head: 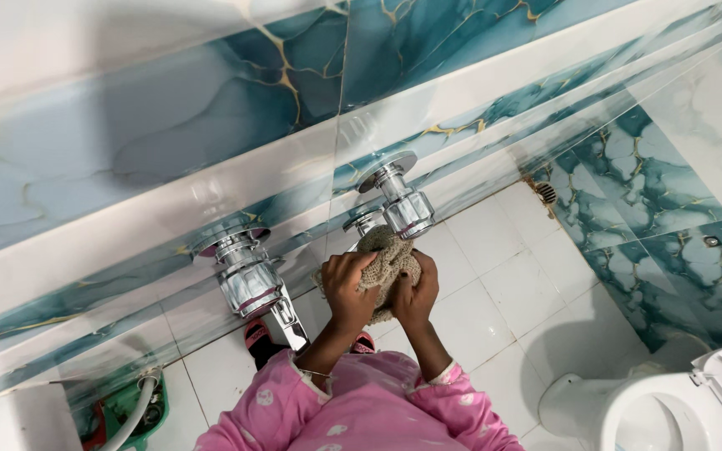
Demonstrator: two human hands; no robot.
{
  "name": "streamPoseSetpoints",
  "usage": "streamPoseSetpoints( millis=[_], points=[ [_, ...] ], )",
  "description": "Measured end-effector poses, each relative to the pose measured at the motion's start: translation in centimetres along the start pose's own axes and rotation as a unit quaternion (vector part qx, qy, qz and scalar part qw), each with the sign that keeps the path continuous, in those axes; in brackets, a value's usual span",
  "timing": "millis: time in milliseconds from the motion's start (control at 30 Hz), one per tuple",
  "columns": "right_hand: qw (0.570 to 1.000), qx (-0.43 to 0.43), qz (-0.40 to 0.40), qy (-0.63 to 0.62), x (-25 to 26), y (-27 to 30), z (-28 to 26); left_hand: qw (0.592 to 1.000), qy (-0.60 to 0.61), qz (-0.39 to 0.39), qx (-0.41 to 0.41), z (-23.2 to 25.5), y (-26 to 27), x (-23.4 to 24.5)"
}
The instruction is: The person wipes the metal bathroom faucets and the surrounding patterned wall tiles with a textured cloth.
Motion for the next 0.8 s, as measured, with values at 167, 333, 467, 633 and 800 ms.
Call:
streamPoseSetpoints(
  millis=[167, 333, 467, 633, 800],
  points=[
    [0.998, -0.036, -0.042, -0.028, 0.0, 0.8, 2.9, 0.995, -0.049, -0.032, -0.085, -0.7, 1.3, -1.3],
    [0.967, -0.179, -0.143, -0.107, 0.4, 1.7, 4.9, 0.983, -0.082, -0.1, -0.133, -0.1, 2.7, -2.5],
    [0.934, -0.248, -0.188, -0.175, 0.6, 1.5, 5.0, 0.983, -0.071, -0.109, -0.132, -0.2, 3.2, -2.4],
    [0.915, -0.25, -0.228, -0.219, 1.0, 1.7, 4.3, 0.985, -0.033, -0.13, -0.109, -0.6, 4.7, -1.8],
    [0.926, -0.271, -0.188, -0.186, 0.3, 1.7, 4.5, 0.989, 0.027, -0.124, -0.076, -0.9, 7.2, -2.2]
  ],
)
Point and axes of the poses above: each hand's wrist, its own y-axis away from the middle knuckle, its own x-axis out of the back of the hand, z = x × y, the point moved 4 cm from there along -y, towards the middle knuckle, and after that the axes turned 12 degrees about -x, right-handed, at the moved point
